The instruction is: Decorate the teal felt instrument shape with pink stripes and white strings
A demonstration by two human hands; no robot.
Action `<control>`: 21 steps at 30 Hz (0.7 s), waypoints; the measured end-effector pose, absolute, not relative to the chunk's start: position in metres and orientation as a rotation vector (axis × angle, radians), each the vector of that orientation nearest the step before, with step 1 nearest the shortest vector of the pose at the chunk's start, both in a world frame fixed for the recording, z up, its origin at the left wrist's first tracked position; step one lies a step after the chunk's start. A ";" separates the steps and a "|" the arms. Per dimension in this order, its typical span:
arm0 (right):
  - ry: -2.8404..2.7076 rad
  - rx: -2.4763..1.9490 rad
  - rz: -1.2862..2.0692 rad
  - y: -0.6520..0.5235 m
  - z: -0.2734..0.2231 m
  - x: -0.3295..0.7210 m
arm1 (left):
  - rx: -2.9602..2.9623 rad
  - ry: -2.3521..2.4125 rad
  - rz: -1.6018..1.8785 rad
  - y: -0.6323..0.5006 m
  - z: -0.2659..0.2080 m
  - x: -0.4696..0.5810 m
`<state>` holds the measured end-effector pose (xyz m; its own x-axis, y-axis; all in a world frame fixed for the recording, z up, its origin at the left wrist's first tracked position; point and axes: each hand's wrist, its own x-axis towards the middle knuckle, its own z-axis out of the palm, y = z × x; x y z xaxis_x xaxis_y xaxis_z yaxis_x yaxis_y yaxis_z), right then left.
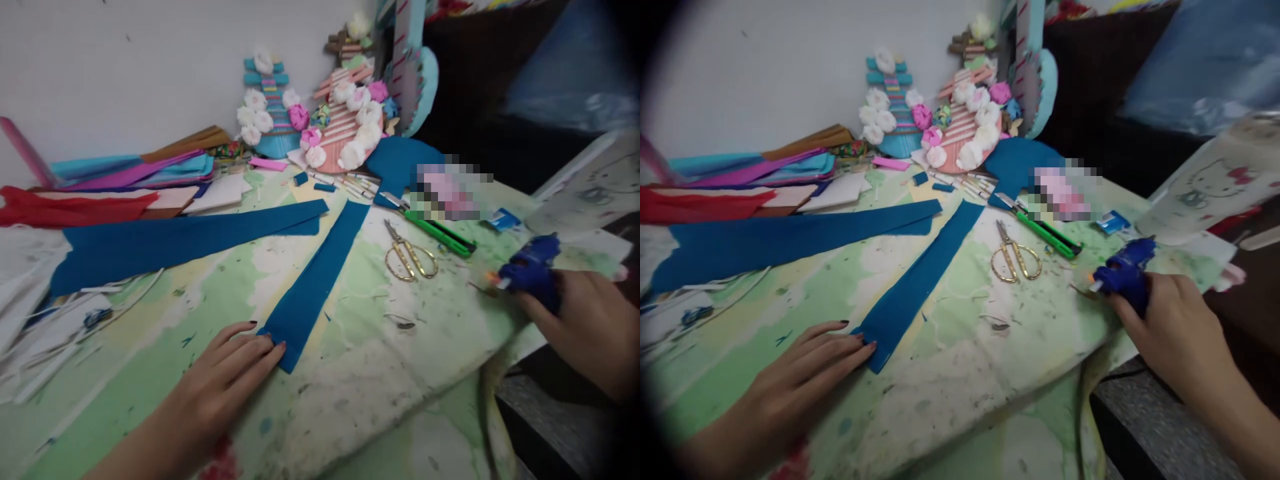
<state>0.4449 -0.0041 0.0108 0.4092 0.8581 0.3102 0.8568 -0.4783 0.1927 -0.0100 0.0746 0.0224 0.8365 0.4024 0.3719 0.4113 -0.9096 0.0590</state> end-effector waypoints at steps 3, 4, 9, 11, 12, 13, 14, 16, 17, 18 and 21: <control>1.455 2.716 0.344 0.003 0.021 0.451 | -2.953 -0.555 -0.608 0.080 0.018 -0.013; 1.415 2.740 0.266 0.006 0.024 0.452 | -2.932 -0.523 -0.621 0.082 0.016 -0.013; 1.442 2.817 0.273 0.016 0.029 0.460 | -2.879 -0.472 -0.619 0.090 0.017 -0.015; 1.501 2.776 0.312 0.017 0.028 0.465 | -2.902 -0.438 -0.554 0.091 0.021 -0.014; 1.525 2.728 0.337 0.017 0.029 0.466 | -2.914 -0.433 -0.529 0.091 0.023 -0.014; 1.549 2.665 0.380 0.017 0.030 0.465 | -2.929 -0.433 -0.504 0.091 0.025 -0.013; 1.567 2.602 0.453 0.017 0.032 0.463 | -2.946 -0.444 -0.485 0.090 0.027 -0.012; 1.676 2.492 0.623 0.020 0.039 0.448 | -2.971 -0.506 -0.487 0.087 0.029 -0.011; 1.771 2.458 0.702 0.023 0.044 0.437 | -2.982 -0.533 -0.495 0.085 0.029 -0.010; 1.913 2.429 0.744 0.028 0.049 0.422 | -2.991 -0.555 -0.509 0.083 0.029 -0.009; 2.526 2.237 0.522 0.053 0.059 0.365 | -3.010 -0.620 -0.553 0.078 0.028 -0.006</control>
<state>0.3652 0.0527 0.0593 -0.1207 0.9104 0.3957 0.9927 0.1118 0.0456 -0.0059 0.0781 0.0283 0.8583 0.3794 0.3454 0.3861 -0.9210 0.0521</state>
